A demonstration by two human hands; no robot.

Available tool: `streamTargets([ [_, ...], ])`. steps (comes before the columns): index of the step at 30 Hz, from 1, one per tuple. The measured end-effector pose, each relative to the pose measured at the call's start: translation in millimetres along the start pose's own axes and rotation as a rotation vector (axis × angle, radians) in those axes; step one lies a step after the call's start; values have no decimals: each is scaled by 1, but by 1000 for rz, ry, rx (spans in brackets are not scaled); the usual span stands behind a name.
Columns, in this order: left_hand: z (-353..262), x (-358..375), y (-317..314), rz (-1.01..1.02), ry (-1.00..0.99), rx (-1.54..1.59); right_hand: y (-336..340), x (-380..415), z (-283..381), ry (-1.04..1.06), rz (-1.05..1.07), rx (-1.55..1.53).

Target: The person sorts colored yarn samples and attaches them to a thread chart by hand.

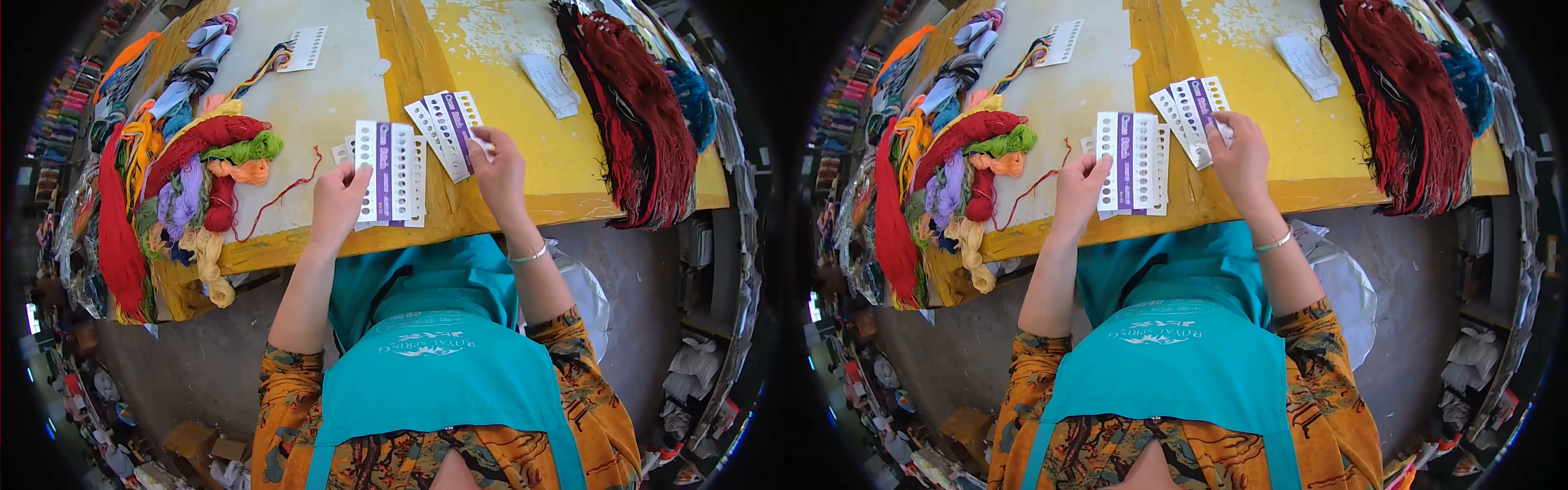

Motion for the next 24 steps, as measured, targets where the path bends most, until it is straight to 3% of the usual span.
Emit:
streamTargets([
  [1,-1,1,-1,4,-5,-2,2,-4,-3,-1,-7,-1],
  [3,-16,7,-2,-446,-534,-748,3,-11,-3,159,39,242],
  [5,-30,4,-9,-397,-582,-739,-6,-12,-10,206,66,288],
  [8,-30,-24,-38,35,-220,-79,-21,-5,-17,271,99,393],
  [9,-33,-39,-43,37,-226,-84,-22,-5,-19,278,89,393],
  [12,-37,-79,-66,248,178,310,-21,-4,-20,265,69,390],
  [15,-51,-98,-80,257,333,544,-19,-3,-20,246,55,362],
  [20,-54,-110,-104,214,430,413,-14,-7,-20,173,46,262],
  [23,-50,-115,-115,297,386,188,-8,-6,-24,132,16,133],
  [24,-50,-112,-117,265,284,99,-5,-6,-24,155,1,95],
])
Point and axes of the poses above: each hand's wrist, its own x-axis away from the middle knuckle, its own y-axis out of the back of the hand, z = x × y, the point moved 2 cm from there along -x, towards the middle knuckle
